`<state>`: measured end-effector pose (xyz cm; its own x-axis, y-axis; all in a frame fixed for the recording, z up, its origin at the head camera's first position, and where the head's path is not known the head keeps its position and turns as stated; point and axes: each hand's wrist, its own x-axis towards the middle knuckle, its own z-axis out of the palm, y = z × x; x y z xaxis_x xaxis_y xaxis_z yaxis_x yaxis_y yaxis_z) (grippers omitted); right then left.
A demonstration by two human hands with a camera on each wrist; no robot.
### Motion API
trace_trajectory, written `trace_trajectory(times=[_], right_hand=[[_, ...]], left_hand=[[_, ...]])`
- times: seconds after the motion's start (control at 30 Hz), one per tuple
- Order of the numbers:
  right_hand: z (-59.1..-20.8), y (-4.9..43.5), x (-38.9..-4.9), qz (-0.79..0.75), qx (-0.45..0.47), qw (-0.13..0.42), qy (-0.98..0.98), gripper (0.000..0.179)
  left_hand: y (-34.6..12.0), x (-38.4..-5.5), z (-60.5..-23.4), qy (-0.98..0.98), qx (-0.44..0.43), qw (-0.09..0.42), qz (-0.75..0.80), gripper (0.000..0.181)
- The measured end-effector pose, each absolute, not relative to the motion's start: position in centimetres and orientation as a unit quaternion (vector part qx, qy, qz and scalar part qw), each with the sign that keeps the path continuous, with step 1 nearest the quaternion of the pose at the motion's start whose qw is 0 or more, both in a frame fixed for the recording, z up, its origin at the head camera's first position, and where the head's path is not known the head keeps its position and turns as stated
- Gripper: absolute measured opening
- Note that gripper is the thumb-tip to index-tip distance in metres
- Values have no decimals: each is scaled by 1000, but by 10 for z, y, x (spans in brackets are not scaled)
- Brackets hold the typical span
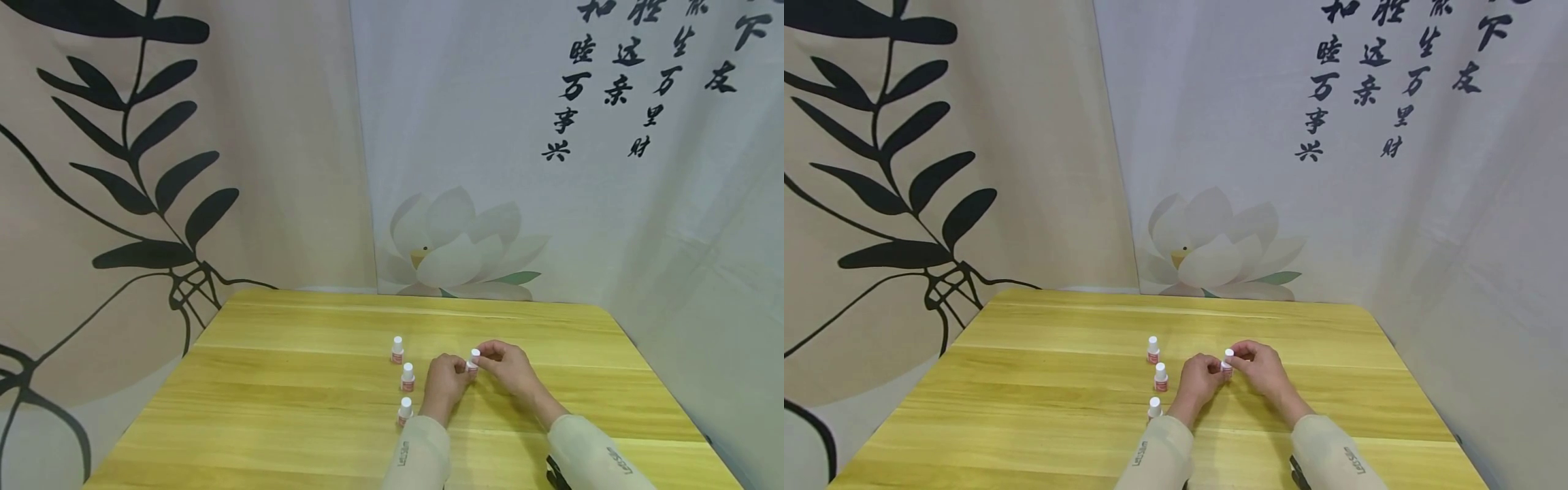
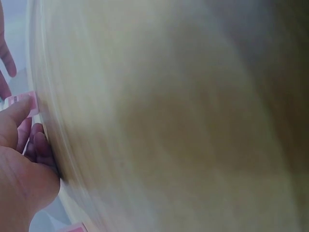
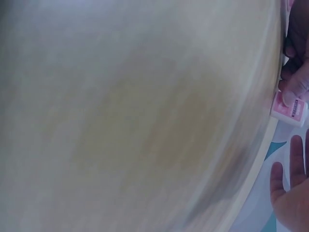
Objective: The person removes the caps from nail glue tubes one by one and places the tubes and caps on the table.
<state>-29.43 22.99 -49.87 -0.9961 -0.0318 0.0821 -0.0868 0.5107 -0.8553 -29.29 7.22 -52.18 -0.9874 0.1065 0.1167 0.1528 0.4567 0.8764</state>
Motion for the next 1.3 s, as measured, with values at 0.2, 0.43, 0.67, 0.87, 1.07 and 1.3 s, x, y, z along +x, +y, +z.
trace_trajectory(times=[0.2,0.43,0.67,0.87,1.07,1.3], right_hand=[[-499,230,-294,487,32,32,-872,19],[-499,231,-293,491,44,33,-869,19],[-498,232,-293,509,48,23,-859,22],[-500,233,-294,528,28,16,-849,25],[-504,233,-296,530,30,17,-847,20],[-503,233,-295,536,31,18,-843,24]], left_hand=[[71,-293,-521,-852,-80,24,-517,11],[72,-291,-519,-851,-83,24,-518,9],[72,-290,-517,-855,-78,20,-513,7],[73,-292,-517,-859,-73,13,-507,4],[73,-291,-517,-860,-70,11,-506,6],[72,-289,-516,-864,-75,17,-498,7]])
